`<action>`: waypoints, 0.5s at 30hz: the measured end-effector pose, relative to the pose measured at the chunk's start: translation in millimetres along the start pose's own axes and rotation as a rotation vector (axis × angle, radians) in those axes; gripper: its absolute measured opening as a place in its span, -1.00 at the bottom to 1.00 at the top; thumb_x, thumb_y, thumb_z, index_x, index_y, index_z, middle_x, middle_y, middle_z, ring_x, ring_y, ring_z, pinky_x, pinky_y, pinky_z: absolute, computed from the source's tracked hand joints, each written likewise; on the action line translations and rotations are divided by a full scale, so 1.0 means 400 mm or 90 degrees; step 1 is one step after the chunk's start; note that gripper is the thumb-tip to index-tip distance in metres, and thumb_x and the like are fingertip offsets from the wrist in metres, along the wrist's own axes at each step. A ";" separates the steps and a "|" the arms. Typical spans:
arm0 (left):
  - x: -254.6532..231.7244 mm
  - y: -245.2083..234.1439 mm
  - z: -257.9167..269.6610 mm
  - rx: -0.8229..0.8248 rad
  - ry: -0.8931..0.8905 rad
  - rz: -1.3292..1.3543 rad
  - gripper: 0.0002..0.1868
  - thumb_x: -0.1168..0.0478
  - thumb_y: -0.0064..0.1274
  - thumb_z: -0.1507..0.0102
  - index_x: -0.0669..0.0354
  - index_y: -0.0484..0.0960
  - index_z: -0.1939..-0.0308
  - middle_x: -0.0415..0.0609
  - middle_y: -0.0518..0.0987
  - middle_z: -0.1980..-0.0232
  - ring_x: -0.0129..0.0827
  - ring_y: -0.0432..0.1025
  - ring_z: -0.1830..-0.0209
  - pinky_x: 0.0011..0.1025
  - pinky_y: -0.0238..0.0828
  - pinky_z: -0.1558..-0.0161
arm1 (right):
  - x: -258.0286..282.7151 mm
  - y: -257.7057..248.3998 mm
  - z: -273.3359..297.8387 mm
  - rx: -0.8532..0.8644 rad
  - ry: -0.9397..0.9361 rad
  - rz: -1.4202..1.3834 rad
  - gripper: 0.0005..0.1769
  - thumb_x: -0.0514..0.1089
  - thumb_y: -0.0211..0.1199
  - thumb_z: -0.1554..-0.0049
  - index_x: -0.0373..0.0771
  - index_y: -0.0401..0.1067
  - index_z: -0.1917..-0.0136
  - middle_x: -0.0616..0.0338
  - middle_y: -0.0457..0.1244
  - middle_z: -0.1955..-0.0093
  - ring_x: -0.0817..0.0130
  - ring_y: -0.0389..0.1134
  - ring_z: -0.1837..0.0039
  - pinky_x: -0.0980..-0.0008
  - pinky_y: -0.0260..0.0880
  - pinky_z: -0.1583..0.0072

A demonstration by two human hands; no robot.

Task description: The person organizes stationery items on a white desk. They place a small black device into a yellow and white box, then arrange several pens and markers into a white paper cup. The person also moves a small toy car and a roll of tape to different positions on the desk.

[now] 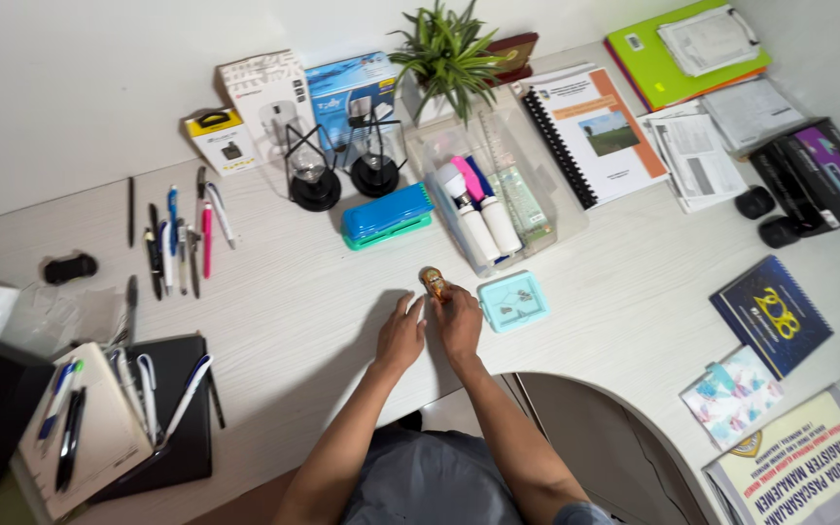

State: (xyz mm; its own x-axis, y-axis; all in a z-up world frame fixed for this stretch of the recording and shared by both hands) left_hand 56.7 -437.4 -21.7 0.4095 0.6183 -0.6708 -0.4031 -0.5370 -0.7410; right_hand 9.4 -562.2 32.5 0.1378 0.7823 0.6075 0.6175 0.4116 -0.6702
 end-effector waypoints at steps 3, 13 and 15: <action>-0.020 0.009 -0.036 0.006 0.023 -0.019 -0.35 0.24 0.05 -0.31 0.21 0.26 -0.47 0.24 0.17 -0.53 0.11 0.36 -0.31 -0.08 0.41 -0.20 | -0.026 0.005 -0.020 0.003 0.038 -0.018 -0.73 -0.21 0.45 -0.05 -0.36 0.47 0.03 -0.09 0.40 -0.12 -0.09 0.41 -0.07 0.06 0.40 -0.12; -0.004 0.049 -0.142 0.120 0.002 -0.088 -0.29 0.33 -0.01 -0.28 0.16 0.17 -0.52 0.19 0.10 -0.59 0.10 0.47 -0.17 -0.06 0.47 -0.12 | -0.053 0.059 -0.078 -0.010 0.111 -0.064 -0.75 -0.21 0.39 -0.10 -0.37 0.45 0.00 -0.12 0.36 -0.19 -0.06 0.43 -0.09 0.15 0.48 -0.09; -0.001 0.042 -0.162 0.142 -0.005 -0.078 -0.27 0.32 -0.01 -0.27 0.17 0.14 -0.52 0.19 0.07 -0.59 0.12 0.48 -0.14 -0.05 0.47 -0.10 | -0.059 0.066 -0.094 -0.006 0.118 -0.063 -0.74 -0.20 0.40 -0.11 -0.37 0.46 0.00 -0.12 0.36 -0.17 -0.06 0.43 -0.07 0.15 0.48 -0.08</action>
State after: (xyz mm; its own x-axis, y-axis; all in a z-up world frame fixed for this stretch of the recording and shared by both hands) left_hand 102.8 -483.7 -35.7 0.4600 0.6763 -0.5753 -0.5213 -0.3188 -0.7916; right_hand 51.7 -587.4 16.6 0.2160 0.6387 0.7385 0.6421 0.4768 -0.6002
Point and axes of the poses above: each hand's wrist, its own z-axis away from the middle knuckle, its own y-axis out of the palm, x = y × z, the point moved 6 cm from there along -z, towards the middle knuckle
